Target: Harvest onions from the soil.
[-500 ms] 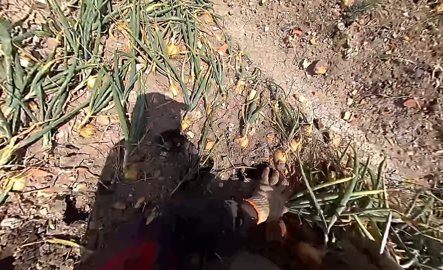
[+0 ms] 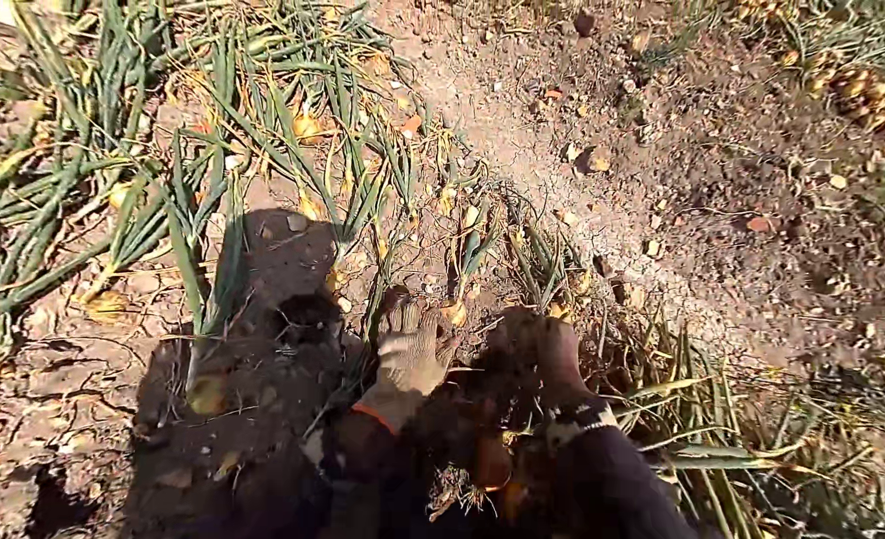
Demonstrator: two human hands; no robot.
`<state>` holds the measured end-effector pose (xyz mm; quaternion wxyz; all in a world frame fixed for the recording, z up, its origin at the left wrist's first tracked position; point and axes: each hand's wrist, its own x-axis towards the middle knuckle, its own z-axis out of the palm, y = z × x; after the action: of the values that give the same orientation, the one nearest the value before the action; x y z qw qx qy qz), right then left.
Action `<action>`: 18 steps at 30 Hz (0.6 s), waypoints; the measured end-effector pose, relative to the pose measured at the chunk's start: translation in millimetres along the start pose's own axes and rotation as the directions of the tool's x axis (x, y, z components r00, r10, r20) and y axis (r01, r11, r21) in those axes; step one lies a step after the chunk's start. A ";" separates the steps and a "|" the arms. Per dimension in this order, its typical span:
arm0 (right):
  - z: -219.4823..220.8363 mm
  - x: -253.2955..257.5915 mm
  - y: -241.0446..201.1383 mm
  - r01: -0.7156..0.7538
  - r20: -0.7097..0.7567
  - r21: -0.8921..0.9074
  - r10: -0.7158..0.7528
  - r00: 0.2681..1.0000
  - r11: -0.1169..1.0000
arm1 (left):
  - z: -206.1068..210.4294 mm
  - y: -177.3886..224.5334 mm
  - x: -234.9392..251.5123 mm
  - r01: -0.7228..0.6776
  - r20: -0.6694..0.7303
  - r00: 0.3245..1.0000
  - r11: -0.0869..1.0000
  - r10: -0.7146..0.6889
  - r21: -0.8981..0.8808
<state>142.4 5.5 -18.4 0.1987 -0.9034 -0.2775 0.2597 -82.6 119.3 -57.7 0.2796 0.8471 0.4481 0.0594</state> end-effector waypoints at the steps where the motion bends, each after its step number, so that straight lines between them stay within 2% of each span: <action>1: 6.7 3.5 -0.1 0.010 -0.046 -0.016 -0.010 0.999 1.000 | -7.6 8.0 20.9 0.050 0.038 0.998 0.998 -0.051 0.030; 2: 13.4 7.5 2.7 0.011 -0.088 -0.053 -0.016 0.996 0.999 | -11.8 18.8 40.9 0.085 0.070 0.994 0.995 -0.089 0.060; 4: 23.6 1.7 2.8 -0.006 -0.135 -0.131 -0.012 0.991 0.991 | -3.5 36.5 65.4 0.049 0.057 0.997 0.995 -0.054 0.082; 7: 32.6 -39.5 -12.6 0.039 -0.139 -0.214 -0.070 0.988 0.976 | 24.9 40.0 79.2 -0.019 -0.096 0.995 1.000 0.019 0.001; 8: 26.9 -50.0 -14.9 0.062 -0.130 -0.186 -0.087 0.988 0.981 | 30.1 36.4 80.9 -0.035 -0.131 0.991 0.999 0.031 -0.033; 11: -21.8 -61.2 -11.4 0.025 -0.131 0.165 -0.003 0.991 0.986 | 23.1 29.2 72.7 -0.057 -0.087 0.995 0.985 0.043 -0.165; 14: -91.2 -77.6 -28.3 -0.046 -0.155 0.480 0.137 0.978 0.876 | 6.8 44.3 58.9 -0.015 -0.048 0.999 0.983 0.007 -0.182; 16: -122.7 -94.3 -38.7 -0.015 -0.216 0.572 0.168 0.962 0.820 | 4.6 52.9 40.9 -0.104 -0.116 0.989 0.990 0.092 -0.100; 18: -141.0 -107.7 -35.0 0.011 -0.222 0.622 0.162 0.961 0.783 | 8.5 63.2 12.9 -0.213 -0.119 0.973 0.966 0.196 -0.149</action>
<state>133.5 -63.1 148.7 0.5077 -0.8251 -0.1115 0.2215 -26.1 98.0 -33.5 0.3159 0.8592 0.3659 0.1677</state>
